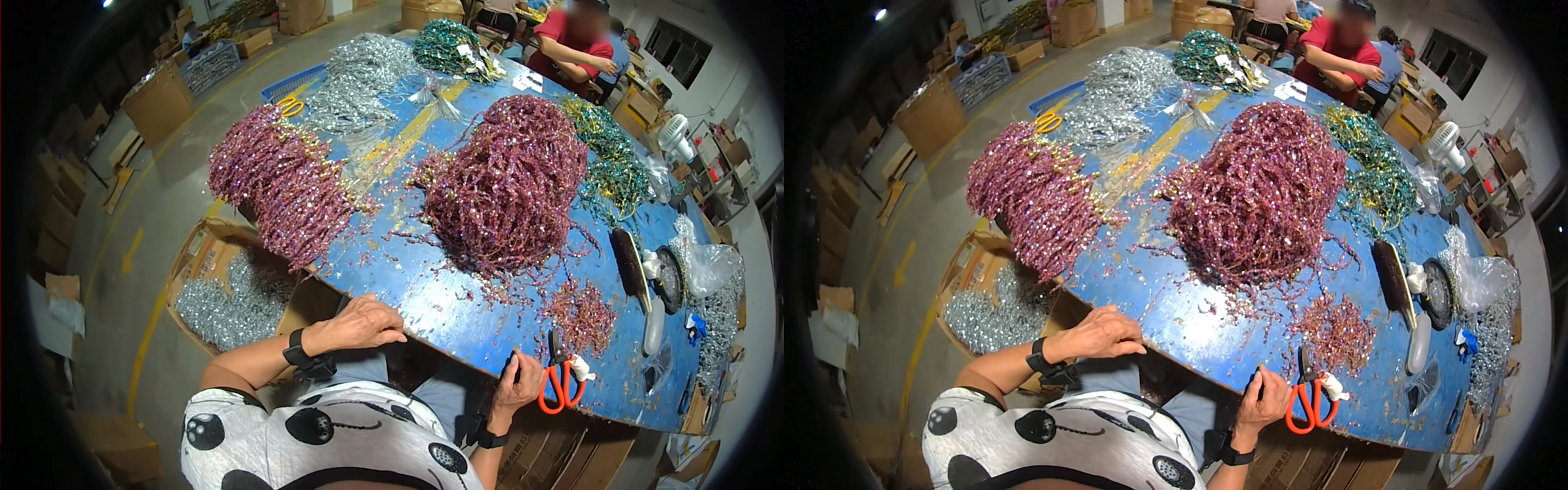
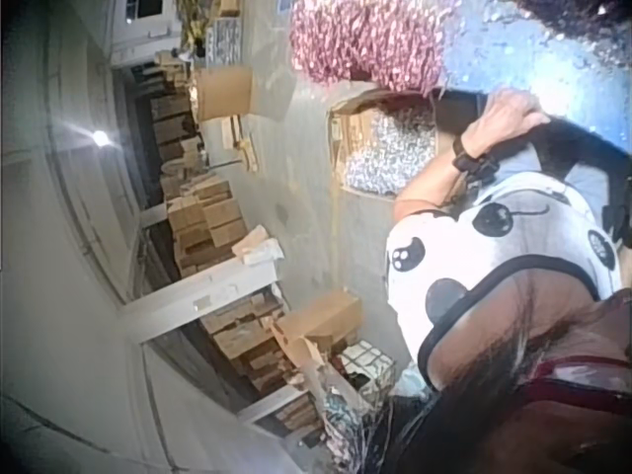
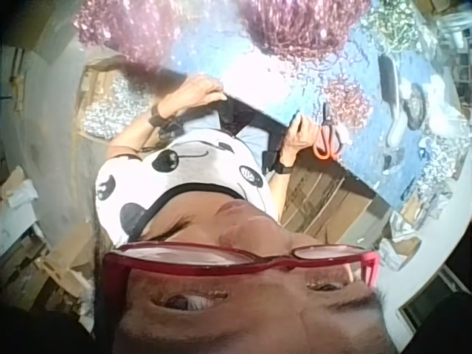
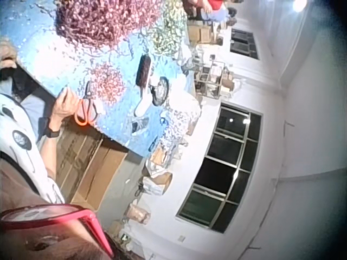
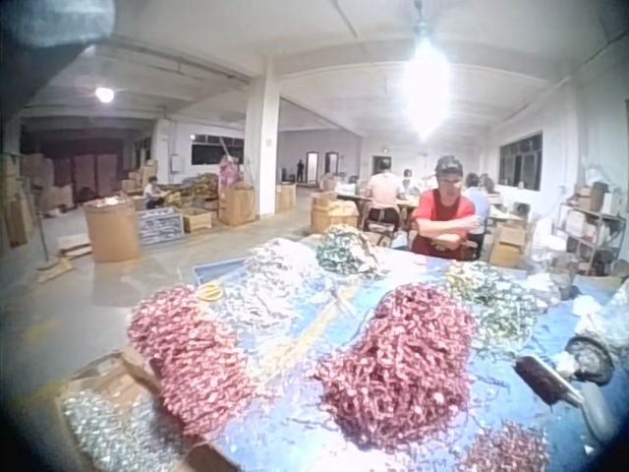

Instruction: Trimming the ends of pink tinsel bunches with scissors at a workbench.

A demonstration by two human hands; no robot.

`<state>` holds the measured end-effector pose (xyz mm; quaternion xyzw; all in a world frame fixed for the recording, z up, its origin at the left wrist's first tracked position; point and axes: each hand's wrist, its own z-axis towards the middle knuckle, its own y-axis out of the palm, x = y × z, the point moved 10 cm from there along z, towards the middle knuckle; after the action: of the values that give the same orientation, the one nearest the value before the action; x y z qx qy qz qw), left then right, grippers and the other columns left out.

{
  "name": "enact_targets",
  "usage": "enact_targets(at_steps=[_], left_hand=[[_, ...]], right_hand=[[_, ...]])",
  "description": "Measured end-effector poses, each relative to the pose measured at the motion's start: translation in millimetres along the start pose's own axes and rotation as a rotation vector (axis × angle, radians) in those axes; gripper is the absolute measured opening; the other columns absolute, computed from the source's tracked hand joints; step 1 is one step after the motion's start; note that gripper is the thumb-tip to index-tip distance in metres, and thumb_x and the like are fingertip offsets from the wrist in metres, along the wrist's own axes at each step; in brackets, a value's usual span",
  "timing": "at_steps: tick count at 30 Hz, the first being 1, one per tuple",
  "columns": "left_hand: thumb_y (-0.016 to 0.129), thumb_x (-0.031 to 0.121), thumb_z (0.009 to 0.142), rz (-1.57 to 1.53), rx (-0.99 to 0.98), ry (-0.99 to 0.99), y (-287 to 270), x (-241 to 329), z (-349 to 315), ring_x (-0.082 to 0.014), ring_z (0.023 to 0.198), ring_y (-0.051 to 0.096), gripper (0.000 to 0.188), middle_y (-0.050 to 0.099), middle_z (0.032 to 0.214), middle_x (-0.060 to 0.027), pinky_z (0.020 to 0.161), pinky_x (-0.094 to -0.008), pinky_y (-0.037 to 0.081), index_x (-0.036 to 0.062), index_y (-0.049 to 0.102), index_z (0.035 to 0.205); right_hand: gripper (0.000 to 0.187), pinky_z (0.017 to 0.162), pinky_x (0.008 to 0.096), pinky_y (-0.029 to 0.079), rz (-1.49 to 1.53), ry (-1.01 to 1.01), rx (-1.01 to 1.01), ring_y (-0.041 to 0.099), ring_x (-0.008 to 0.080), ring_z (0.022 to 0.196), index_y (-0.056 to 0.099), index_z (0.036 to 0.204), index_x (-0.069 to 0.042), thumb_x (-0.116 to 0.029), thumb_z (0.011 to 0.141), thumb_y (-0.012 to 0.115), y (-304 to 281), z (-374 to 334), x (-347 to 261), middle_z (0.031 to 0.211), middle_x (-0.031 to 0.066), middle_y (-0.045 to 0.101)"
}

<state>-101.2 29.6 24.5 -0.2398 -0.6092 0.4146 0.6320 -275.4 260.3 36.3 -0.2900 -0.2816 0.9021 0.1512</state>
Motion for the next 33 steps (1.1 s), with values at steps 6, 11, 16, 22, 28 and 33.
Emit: enact_targets(at_steps=[6, 11, 16, 22, 28, 33], left_hand=[[0.069, 0.035, 0.087, -0.030, -0.012, 0.005, -0.1, 3.1, 5.3, -0.0243, 0.071, 0.060, 0.026, 0.062, 0.071, -0.0034, 0.064, -0.0369, 0.035, 0.0103, 0.064, 0.078], [0.069, 0.034, 0.086, 0.018, -0.029, -0.032, -3.4, 5.4, -1.0, -0.0251, 0.071, 0.059, 0.024, 0.061, 0.073, -0.0043, 0.065, -0.0369, 0.035, 0.0108, 0.065, 0.078], [0.067, 0.032, 0.089, -0.022, -0.150, 0.075, -5.8, 11.0, -2.7, -0.0271, 0.082, 0.062, 0.024, 0.065, 0.087, -0.0081, 0.070, -0.0381, 0.043, 0.0088, 0.067, 0.096], [0.065, 0.031, 0.091, -0.113, -0.367, -0.091, -34.8, -2.4, 19.7, -0.0316, 0.098, 0.063, 0.030, 0.066, 0.103, -0.0118, 0.084, -0.0397, 0.051, 0.0074, 0.066, 0.110], [0.067, 0.026, 0.090, 0.023, 0.041, 0.004, -86.6, -42.5, 86.6, -0.0314, 0.092, 0.063, 0.028, 0.064, 0.100, -0.0142, 0.080, -0.0391, 0.051, 0.0052, 0.064, 0.109], [0.066, 0.022, 0.090, 0.037, 0.221, -0.046, -108.3, -75.2, 128.7, -0.0256, 0.089, 0.064, 0.026, 0.064, 0.100, -0.0125, 0.078, -0.0365, 0.052, 0.0049, 0.064, 0.111]], right_hand=[[0.012, 0.076, 0.0375, 0.045, -0.001, 0.036, 0.009, 0.060, 0.0270, 0.082, 0.072, 0.095, -0.006, -0.005, 0.085, 0.064, -2.7, -2.4, 5.5, 0.089, 0.0088, 0.066], [0.015, 0.072, 0.0380, 0.047, 0.024, 0.032, 0.006, 0.061, 0.0274, 0.080, 0.073, 0.094, -0.007, -0.003, 0.079, 0.071, 0.0, 3.7, 1.1, 0.087, 0.0085, 0.066], [0.016, 0.072, 0.0385, 0.047, 0.022, 0.052, 0.015, 0.061, 0.0279, 0.080, 0.073, 0.094, -0.007, -0.003, 0.079, 0.070, -3.1, 2.1, 2.6, 0.087, 0.0085, 0.066], [0.015, 0.072, 0.0388, 0.047, 0.000, 0.037, 0.017, 0.061, 0.0286, 0.080, 0.072, 0.094, -0.007, -0.003, 0.079, 0.070, -3.7, 0.0, 3.9, 0.087, 0.0090, 0.066], [0.015, 0.072, 0.0384, 0.047, 0.014, 0.034, 0.007, 0.061, 0.0287, 0.081, 0.072, 0.094, -0.007, -0.003, 0.079, 0.070, -1.7, -1.0, 4.2, 0.088, 0.0093, 0.066], [0.016, 0.072, 0.0382, 0.047, 0.012, 0.028, -0.007, 0.061, 0.0285, 0.081, 0.072, 0.095, -0.006, -0.003, 0.080, 0.069, 0.8, 0.5, 4.9, 0.088, 0.0093, 0.066]])
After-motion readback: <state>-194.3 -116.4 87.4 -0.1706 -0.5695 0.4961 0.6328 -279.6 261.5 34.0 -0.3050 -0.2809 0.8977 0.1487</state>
